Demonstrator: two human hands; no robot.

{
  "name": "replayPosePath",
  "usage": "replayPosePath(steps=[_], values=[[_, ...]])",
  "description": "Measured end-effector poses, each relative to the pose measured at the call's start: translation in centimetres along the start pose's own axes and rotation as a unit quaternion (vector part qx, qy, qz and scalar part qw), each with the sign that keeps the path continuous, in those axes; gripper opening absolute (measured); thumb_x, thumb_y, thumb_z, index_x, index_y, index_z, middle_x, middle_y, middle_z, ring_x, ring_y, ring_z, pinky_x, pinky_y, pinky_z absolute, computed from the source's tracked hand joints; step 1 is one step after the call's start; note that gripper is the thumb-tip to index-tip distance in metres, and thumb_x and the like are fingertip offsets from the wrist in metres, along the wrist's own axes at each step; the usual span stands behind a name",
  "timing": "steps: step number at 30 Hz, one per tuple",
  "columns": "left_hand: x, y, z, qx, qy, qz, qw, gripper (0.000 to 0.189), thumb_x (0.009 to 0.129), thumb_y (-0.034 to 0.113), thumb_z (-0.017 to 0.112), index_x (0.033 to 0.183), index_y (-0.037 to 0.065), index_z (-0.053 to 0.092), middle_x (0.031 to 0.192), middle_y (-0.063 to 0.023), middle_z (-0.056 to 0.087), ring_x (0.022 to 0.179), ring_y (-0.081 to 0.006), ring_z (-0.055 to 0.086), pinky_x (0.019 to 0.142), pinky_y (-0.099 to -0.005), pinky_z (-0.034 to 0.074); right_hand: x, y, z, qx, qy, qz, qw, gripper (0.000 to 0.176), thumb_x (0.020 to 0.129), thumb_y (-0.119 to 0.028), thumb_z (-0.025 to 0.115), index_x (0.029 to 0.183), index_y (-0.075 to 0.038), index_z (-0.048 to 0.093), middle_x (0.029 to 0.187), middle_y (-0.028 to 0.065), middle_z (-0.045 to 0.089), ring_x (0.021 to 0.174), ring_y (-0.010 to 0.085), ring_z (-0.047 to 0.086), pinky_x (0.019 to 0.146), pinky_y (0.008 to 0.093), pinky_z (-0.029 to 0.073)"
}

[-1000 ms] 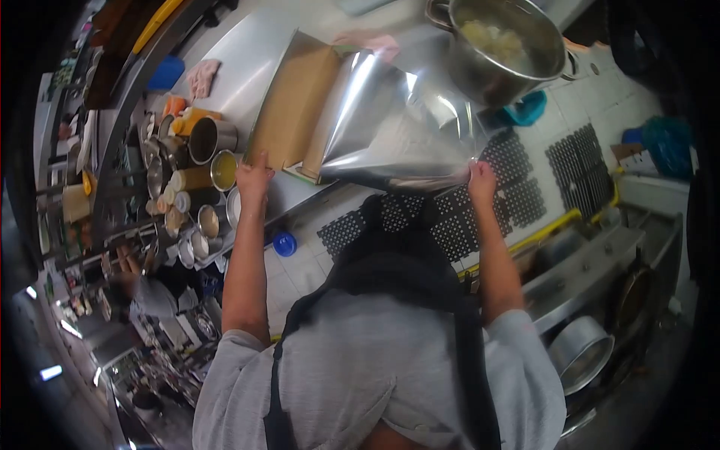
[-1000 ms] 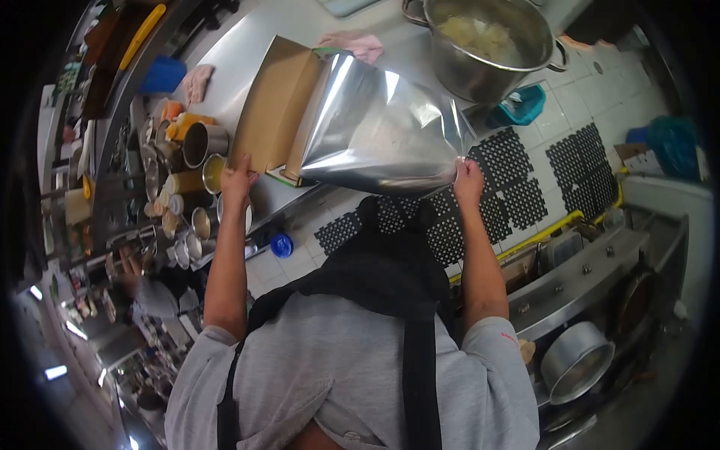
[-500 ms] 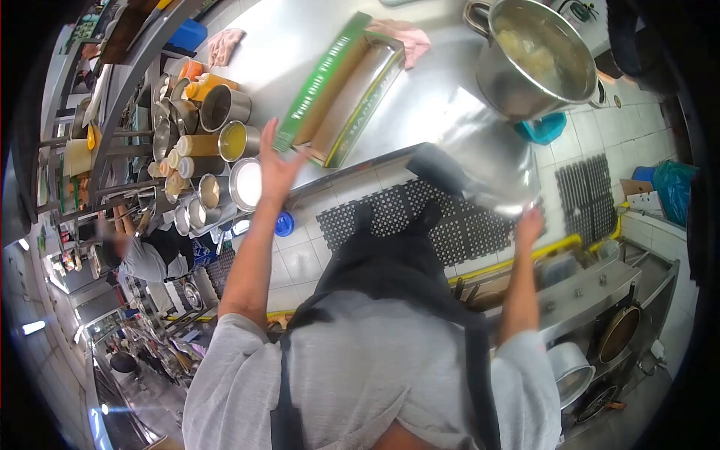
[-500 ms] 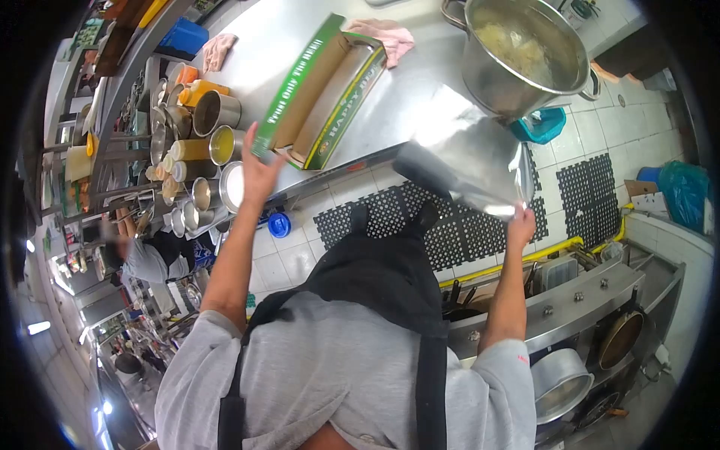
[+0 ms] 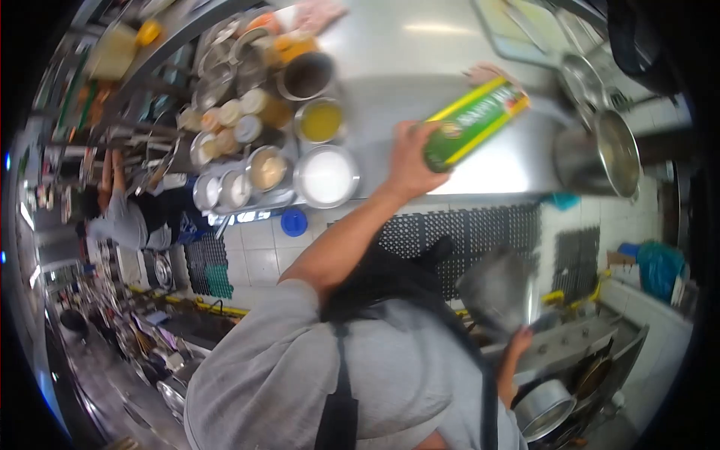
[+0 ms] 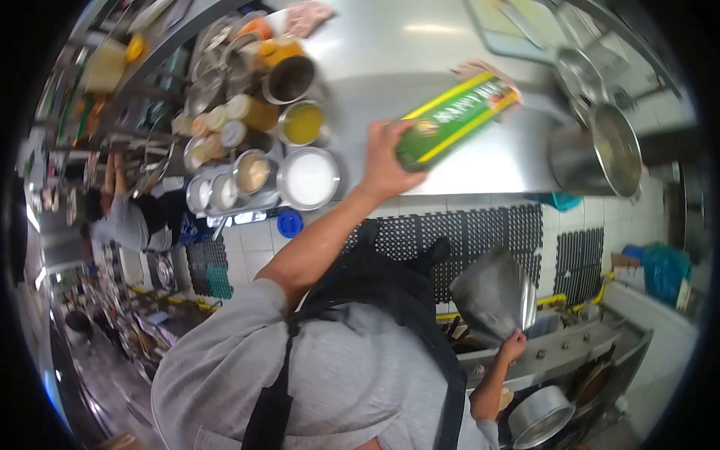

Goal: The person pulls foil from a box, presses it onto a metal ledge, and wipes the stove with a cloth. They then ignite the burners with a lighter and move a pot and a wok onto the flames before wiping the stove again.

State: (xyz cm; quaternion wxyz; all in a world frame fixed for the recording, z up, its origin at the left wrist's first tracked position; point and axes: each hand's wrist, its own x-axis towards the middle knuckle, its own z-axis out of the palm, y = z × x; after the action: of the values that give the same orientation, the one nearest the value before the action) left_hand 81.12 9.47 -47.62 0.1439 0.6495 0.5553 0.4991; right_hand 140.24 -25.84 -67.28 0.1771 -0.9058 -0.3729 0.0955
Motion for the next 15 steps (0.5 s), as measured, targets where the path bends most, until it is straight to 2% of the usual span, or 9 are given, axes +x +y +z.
replayPosePath(steps=[2,6,8,9,11,12,13,14,15], values=[[2.9,1.9,-3.6,-0.023,0.001,-0.019,1.0,0.076,0.055,0.021,0.085,0.126,0.012,0.058,0.114,-0.0159,0.056,0.109,-0.0366,0.052,0.094,-0.0439,0.049,-2.3,-3.0,-1.1,-0.034,-0.026,0.041,0.998,0.037,0.097,-0.033,0.068,0.09,0.003,0.066,0.079,0.013,0.068,0.07,0.0236,0.058,0.071,0.0415,0.049],[4.0,2.6,-11.7,-0.1,0.023,-0.053,0.993,0.063,0.056,0.022,0.084,0.114,0.011,0.062,0.108,-0.013,0.057,0.103,-0.0317,0.054,0.087,-0.0424,0.048,-4.6,-6.5,-1.5,-0.043,-0.069,-0.033,0.996,0.037,0.096,-0.033,0.069,0.089,0.003,0.066,0.078,0.0146,0.068,0.069,0.0248,0.059,0.07,0.0426,0.049],[2.3,2.1,-16.5,-0.136,0.037,-0.013,0.99,0.061,0.058,0.02,0.083,0.114,0.01,0.061,0.105,-0.0111,0.056,0.103,-0.029,0.054,0.087,-0.0397,0.047,-4.4,-6.9,-0.3,-0.134,-0.092,-0.112,0.98,0.037,0.095,-0.033,0.07,0.088,0.003,0.065,0.077,0.016,0.068,0.068,0.0261,0.059,0.067,0.0441,0.049],[1.2,1.9,-18.9,-0.134,0.045,-0.015,0.99,0.061,0.058,0.02,0.083,0.114,0.01,0.061,0.105,-0.0111,0.056,0.103,-0.029,0.054,0.087,-0.0397,0.047,-4.6,-7.3,0.2,-0.083,-0.095,-0.118,0.985,0.037,0.094,-0.033,0.071,0.087,0.003,0.064,0.076,0.0156,0.069,0.067,0.0274,0.059,0.066,0.0452,0.048],[-1.8,1.6,-24.9,-0.339,0.026,-0.122,0.933,0.06,0.064,0.015,0.08,0.119,0.01,0.059,0.113,-0.0088,0.056,0.112,-0.0247,0.055,0.099,-0.0347,0.044,-3.8,-7.6,1.8,-0.101,-0.1,-0.118,0.983,0.038,0.093,-0.034,0.071,0.087,0.003,0.065,0.077,0.0169,0.069,0.068,0.029,0.06,0.067,0.0456,0.049],[-3.0,2.3,-28.8,-0.366,0.025,-0.111,0.924,0.064,0.064,0.011,0.079,0.124,0.01,0.057,0.118,-0.0056,0.056,0.115,-0.0201,0.055,0.101,-0.0333,0.043,-3.2,-7.6,2.7,-0.116,-0.104,-0.109,0.982,0.039,0.093,-0.036,0.071,0.087,0.003,0.066,0.078,0.0181,0.07,0.068,0.0307,0.062,0.068,0.0459,0.049],[-4.4,3.4,-32.3,-0.39,0.046,-0.124,0.911,0.067,0.064,0.01,0.08,0.126,0.009,0.056,0.123,-0.0051,0.056,0.114,-0.0188,0.058,0.1,-0.0328,0.046,-2.1,-7.6,3.4,-0.169,-0.125,-0.137,0.968,0.038,0.092,-0.034,0.069,0.087,0.004,0.068,0.082,0.0234,0.071,0.075,0.038,0.067,0.073,0.0494,0.052],[-5.9,4.5,-36.0,-0.358,0.076,-0.106,0.925,0.072,0.063,0.007,0.08,0.13,0.009,0.055,0.124,-0.0053,0.058,0.114,-0.0191,0.059,0.1,-0.0331,0.049,-2.5,-9.8,2.9,-0.171,-0.128,-0.147,0.966,0.038,0.092,-0.034,0.069,0.087,0.004,0.068,0.082,0.0234,0.071,0.075,0.038,0.067,0.073,0.0494,0.052],[-7.5,5.6,-38.7,-0.319,0.141,-0.094,0.933,0.077,0.063,0.014,0.081,0.134,0.006,0.053,0.123,-0.0069,0.059,0.117,-0.0202,0.06,0.101,-0.0346,0.05,-3.5,-13.5,2.0,-0.182,-0.135,-0.152,0.962,0.037,0.092,-0.032,0.068,0.087,0.005,0.069,0.085,0.0262,0.071,0.08,0.0418,0.069,0.076,0.0511,0.053]])
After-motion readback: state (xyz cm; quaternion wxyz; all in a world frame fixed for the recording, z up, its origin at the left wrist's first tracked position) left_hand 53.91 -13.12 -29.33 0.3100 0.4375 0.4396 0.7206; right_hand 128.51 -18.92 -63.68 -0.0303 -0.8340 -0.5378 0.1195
